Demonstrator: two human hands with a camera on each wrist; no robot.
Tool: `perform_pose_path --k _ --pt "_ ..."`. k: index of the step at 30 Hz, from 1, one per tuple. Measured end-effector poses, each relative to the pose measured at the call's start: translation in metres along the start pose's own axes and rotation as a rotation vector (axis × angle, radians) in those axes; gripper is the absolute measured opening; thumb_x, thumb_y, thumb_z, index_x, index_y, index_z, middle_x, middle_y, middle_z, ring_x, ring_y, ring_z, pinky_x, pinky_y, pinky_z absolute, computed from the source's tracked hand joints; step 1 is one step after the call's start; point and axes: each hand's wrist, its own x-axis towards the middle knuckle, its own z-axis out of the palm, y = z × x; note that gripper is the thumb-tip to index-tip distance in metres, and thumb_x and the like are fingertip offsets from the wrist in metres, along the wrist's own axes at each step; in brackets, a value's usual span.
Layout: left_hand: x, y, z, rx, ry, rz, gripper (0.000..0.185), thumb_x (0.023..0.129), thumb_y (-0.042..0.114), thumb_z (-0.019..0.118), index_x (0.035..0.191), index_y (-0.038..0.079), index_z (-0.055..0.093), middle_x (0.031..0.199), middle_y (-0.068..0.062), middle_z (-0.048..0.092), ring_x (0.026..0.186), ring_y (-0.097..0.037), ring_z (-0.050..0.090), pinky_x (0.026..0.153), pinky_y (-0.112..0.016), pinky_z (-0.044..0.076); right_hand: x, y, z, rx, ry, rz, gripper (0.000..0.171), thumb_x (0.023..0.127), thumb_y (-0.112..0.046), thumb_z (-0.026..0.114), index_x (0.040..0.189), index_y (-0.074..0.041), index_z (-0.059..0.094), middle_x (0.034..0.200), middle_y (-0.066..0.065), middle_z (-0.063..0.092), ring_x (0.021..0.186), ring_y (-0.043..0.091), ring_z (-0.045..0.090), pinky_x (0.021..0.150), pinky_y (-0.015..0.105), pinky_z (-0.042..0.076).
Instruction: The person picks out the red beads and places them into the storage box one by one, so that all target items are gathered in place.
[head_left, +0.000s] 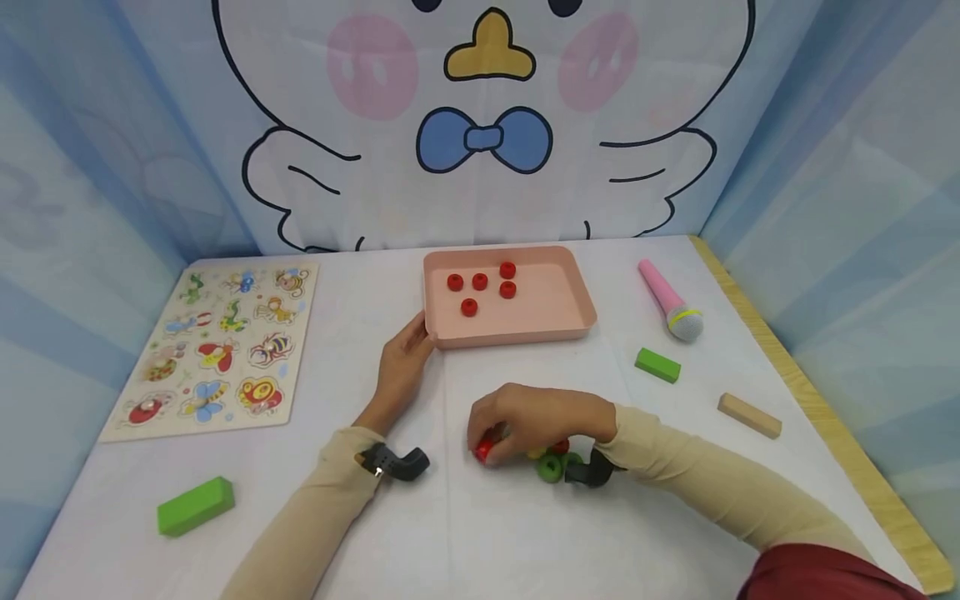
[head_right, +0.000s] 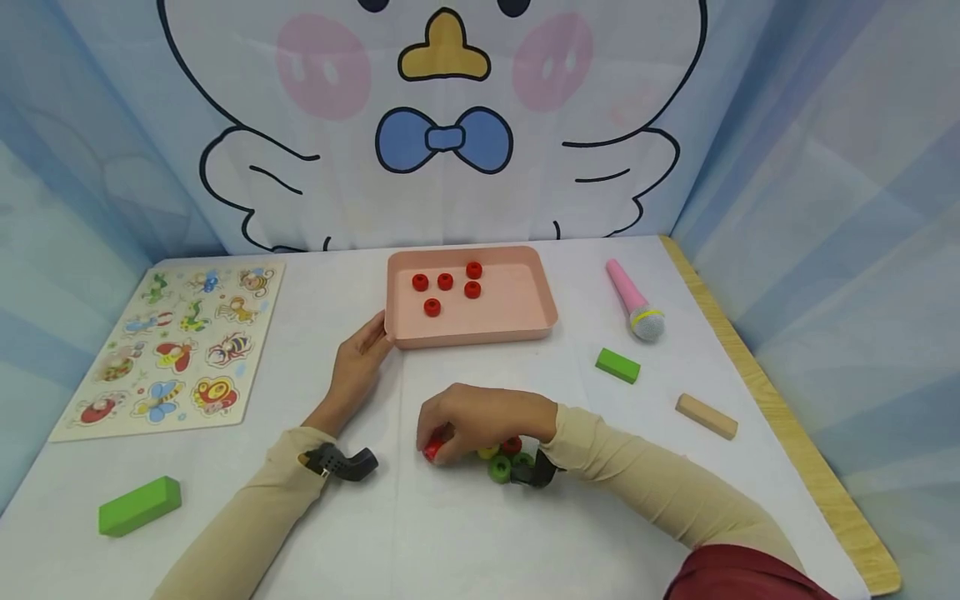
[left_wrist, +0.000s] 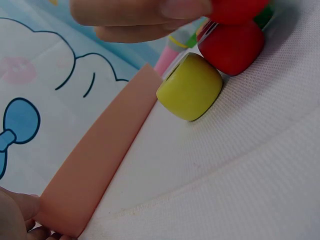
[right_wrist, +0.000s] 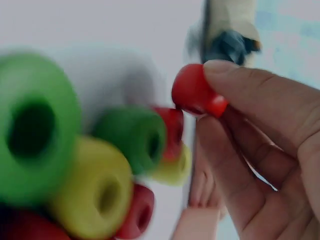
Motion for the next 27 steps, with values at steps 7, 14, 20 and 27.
perform_pose_path --k 7,14,20,27 --pt "0.001 0.005 -0.001 0.029 0.000 -0.005 0.054 0.102 0.018 0.057 0.151 0.006 0.038 0.151 -0.007 0.041 0.137 -0.015 0.040 0.108 -0.028 0.038 -0.014 0.027 -0.048 0.187 0.232 0.061 0.026 0.089 -0.013 0.075 0.114 -0.007 0.072 0.109 -0.004 0.067 0.102 0.014 0.063 0.089 0.029 0.054" --pt "0.002 -0.001 -0.001 0.060 0.014 -0.043 0.055 0.102 0.022 0.056 0.152 0.011 0.038 0.152 -0.002 0.041 0.137 -0.011 0.039 0.107 -0.025 0.039 -0.027 0.092 -0.110 0.102 0.644 0.373 0.033 0.091 -0.020 0.073 0.121 -0.006 0.070 0.115 0.006 0.067 0.109 0.025 0.058 0.096 0.039 0.050" --pt "0.001 -0.002 0.002 0.042 0.019 -0.061 0.055 0.101 0.021 0.057 0.152 0.011 0.038 0.151 -0.003 0.042 0.136 -0.012 0.041 0.107 -0.027 0.039 -0.018 0.136 -0.139 0.200 0.828 0.615 0.032 0.092 -0.024 0.071 0.121 -0.009 0.069 0.116 0.009 0.066 0.110 0.026 0.057 0.101 0.041 0.047" --pt "0.002 -0.003 -0.001 0.038 0.015 -0.057 0.055 0.101 0.022 0.059 0.151 0.011 0.040 0.149 -0.003 0.044 0.135 -0.011 0.042 0.106 -0.027 0.040 0.001 0.163 -0.146 0.226 0.772 0.723 0.029 0.092 -0.019 0.071 0.119 -0.008 0.071 0.119 0.010 0.064 0.112 0.027 0.052 0.102 0.040 0.045"
